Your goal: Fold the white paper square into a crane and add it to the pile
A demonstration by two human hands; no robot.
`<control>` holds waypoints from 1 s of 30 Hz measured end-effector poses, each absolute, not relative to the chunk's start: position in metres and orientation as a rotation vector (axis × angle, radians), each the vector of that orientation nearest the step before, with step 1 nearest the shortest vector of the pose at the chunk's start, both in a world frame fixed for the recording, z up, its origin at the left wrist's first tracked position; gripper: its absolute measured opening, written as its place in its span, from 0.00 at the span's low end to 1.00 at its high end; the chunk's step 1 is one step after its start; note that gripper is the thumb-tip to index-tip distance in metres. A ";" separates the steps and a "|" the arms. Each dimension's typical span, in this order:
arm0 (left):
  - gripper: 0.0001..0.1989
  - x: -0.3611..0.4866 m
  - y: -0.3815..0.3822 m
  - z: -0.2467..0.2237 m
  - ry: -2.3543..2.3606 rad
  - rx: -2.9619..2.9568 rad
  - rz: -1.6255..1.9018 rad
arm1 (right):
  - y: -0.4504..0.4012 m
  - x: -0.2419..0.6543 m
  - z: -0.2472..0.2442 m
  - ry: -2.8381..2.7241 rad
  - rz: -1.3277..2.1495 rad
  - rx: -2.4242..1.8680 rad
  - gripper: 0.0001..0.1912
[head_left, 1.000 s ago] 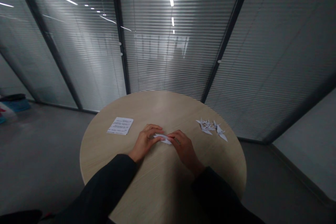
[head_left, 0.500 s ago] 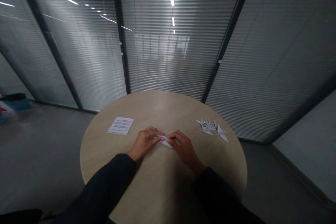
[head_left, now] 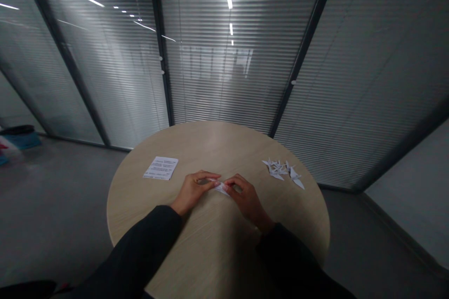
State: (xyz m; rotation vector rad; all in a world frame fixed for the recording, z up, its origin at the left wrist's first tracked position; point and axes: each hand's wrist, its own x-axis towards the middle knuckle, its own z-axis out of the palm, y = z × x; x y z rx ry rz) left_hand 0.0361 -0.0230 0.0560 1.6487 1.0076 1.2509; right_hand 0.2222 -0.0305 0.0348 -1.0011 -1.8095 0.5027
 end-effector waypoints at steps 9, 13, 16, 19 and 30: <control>0.21 0.039 -0.025 0.058 0.859 1.408 1.273 | -0.028 0.224 0.036 -1.788 0.523 -0.965 0.06; 0.24 0.038 -0.026 0.057 0.791 1.358 1.221 | -0.029 0.224 0.037 -1.773 0.497 -0.975 0.05; 0.25 0.036 -0.026 0.058 0.779 1.356 1.200 | -0.029 0.225 0.037 -1.727 0.514 -1.016 0.06; 0.27 0.035 -0.025 0.057 0.767 1.341 1.222 | -0.028 0.227 0.038 -1.627 0.671 -1.076 0.08; 0.16 0.051 -0.018 0.047 0.799 1.353 1.126 | -0.024 0.221 0.031 -1.416 1.110 -1.058 0.14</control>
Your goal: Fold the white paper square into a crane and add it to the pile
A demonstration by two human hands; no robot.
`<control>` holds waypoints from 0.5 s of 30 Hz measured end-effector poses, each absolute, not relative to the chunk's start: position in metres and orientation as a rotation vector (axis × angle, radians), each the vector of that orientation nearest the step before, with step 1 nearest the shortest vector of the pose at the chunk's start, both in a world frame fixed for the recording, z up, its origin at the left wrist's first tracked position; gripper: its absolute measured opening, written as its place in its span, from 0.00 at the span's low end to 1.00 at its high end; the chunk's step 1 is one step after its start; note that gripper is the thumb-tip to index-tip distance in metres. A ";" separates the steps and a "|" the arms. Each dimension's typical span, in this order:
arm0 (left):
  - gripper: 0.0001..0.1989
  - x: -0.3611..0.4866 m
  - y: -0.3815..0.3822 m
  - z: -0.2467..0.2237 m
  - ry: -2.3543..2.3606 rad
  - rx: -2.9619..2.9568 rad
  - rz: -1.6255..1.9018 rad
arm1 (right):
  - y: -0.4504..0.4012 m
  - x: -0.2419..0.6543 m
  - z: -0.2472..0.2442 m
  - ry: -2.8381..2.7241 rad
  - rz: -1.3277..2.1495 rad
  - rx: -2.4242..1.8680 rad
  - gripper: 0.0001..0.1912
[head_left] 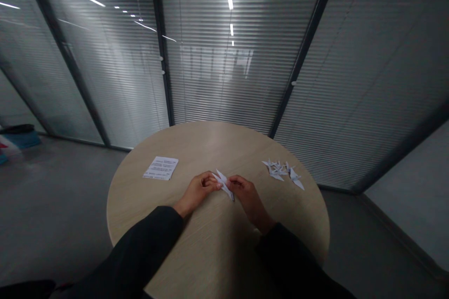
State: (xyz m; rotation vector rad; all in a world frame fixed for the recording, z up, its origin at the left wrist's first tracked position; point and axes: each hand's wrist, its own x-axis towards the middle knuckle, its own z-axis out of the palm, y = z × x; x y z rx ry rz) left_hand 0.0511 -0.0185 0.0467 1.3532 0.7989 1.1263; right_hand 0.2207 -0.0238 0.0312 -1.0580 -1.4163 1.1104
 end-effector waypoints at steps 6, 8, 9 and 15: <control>0.18 0.050 -0.016 0.044 0.876 1.300 1.148 | -0.025 0.217 0.025 -1.525 0.801 -1.073 0.13; 0.19 0.050 -0.015 0.043 0.891 1.286 1.163 | -0.028 0.217 0.027 -1.631 0.605 -1.065 0.10; 0.19 0.049 -0.015 0.042 0.896 1.283 1.172 | -0.029 0.217 0.027 -1.684 0.513 -1.051 0.09; 0.18 0.050 -0.016 0.043 0.855 1.306 1.156 | -0.030 0.216 0.027 -1.777 0.224 -1.033 0.07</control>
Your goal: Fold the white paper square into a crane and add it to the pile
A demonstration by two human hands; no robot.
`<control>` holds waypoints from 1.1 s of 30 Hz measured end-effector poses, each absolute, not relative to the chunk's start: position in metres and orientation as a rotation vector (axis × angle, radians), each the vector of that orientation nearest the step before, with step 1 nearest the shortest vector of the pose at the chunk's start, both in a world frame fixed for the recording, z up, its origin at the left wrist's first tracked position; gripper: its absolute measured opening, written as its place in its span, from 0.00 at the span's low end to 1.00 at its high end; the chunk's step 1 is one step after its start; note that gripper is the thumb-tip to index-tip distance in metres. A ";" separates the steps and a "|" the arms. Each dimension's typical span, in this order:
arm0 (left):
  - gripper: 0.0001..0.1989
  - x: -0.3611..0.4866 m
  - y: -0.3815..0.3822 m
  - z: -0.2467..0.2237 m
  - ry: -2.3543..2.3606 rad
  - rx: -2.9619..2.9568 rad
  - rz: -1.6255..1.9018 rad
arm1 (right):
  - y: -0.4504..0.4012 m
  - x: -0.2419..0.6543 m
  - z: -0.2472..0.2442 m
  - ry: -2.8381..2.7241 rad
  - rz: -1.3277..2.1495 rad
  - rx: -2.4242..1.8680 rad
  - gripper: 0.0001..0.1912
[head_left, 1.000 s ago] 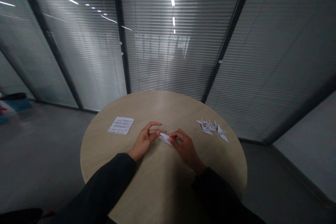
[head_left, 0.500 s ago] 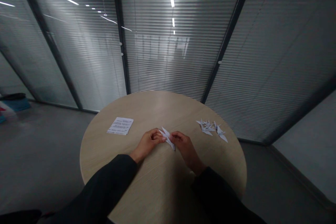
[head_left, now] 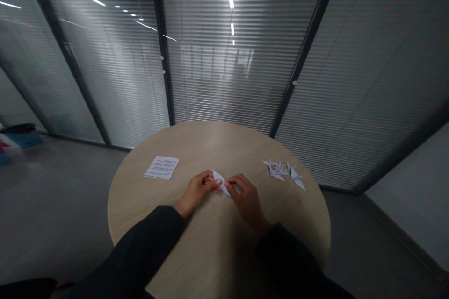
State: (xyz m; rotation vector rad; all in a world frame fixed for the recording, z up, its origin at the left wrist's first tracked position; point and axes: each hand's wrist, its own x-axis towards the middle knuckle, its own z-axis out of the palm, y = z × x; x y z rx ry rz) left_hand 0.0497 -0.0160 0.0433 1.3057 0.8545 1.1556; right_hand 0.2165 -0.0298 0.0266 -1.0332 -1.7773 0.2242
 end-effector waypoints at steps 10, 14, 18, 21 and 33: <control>0.16 0.055 -0.018 0.043 0.845 1.232 1.156 | -0.033 0.214 0.023 -1.816 -0.041 -1.097 0.06; 0.15 0.057 -0.022 0.045 0.873 1.174 1.174 | -0.034 0.213 0.021 -1.900 -0.251 -1.047 0.06; 0.15 0.059 -0.022 0.044 0.900 1.080 1.201 | -0.038 0.212 0.026 -2.011 -0.449 -1.063 0.08; 0.15 0.060 -0.023 0.044 0.912 1.019 1.213 | -0.041 0.212 0.030 -2.059 -0.587 -1.047 0.09; 0.18 0.058 -0.026 0.046 0.802 0.944 1.232 | -0.043 0.212 0.025 -2.188 -0.704 -1.044 0.18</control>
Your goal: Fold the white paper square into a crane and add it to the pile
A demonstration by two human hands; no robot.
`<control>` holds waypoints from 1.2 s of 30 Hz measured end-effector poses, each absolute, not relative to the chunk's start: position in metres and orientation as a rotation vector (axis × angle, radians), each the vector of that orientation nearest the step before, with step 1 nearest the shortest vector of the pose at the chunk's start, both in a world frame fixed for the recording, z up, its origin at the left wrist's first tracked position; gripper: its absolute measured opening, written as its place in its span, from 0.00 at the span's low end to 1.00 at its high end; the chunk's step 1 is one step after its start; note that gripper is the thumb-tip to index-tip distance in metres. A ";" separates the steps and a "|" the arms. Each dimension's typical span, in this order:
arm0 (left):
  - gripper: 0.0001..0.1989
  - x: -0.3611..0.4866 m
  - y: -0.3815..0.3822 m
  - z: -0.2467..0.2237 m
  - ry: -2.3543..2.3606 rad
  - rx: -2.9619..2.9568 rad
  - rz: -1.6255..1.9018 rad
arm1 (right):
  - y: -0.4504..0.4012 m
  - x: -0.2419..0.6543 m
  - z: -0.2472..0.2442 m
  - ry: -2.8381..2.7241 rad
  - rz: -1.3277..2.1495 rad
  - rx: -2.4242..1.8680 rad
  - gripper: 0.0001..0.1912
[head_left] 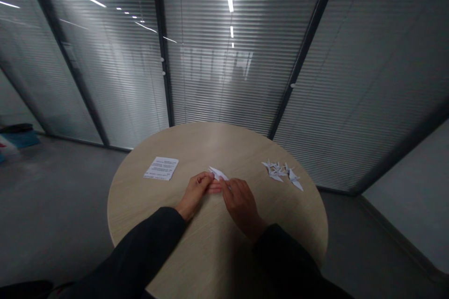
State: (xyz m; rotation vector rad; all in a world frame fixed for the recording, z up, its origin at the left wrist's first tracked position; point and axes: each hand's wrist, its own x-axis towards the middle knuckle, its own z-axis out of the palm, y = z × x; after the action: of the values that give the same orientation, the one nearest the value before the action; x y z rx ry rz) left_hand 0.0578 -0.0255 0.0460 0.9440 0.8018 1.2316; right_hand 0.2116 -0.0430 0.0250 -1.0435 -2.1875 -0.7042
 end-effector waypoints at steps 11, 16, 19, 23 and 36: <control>0.19 0.051 -0.013 0.037 0.976 1.292 1.313 | -0.039 0.207 0.025 -1.886 -0.062 -1.030 0.12; 0.12 0.051 -0.017 0.034 1.004 1.639 1.230 | -0.031 0.211 0.022 -1.632 0.251 -1.138 0.15; 0.11 0.052 -0.021 0.037 0.999 1.812 1.212 | -0.027 0.213 0.020 -1.547 0.553 -1.164 0.22; 0.12 0.052 -0.023 0.038 0.958 1.946 1.191 | -0.025 0.216 0.026 -1.519 0.803 -1.125 0.16; 0.14 0.048 -0.017 0.026 0.982 2.039 1.265 | -0.026 0.221 0.034 -1.476 0.769 -1.222 0.14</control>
State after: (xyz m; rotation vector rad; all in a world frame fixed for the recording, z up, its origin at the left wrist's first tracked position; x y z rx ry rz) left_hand 0.0484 -0.0167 0.0258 2.0385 0.9818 1.2651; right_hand 0.2206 -0.0258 0.0337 -1.2220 -1.4760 0.7693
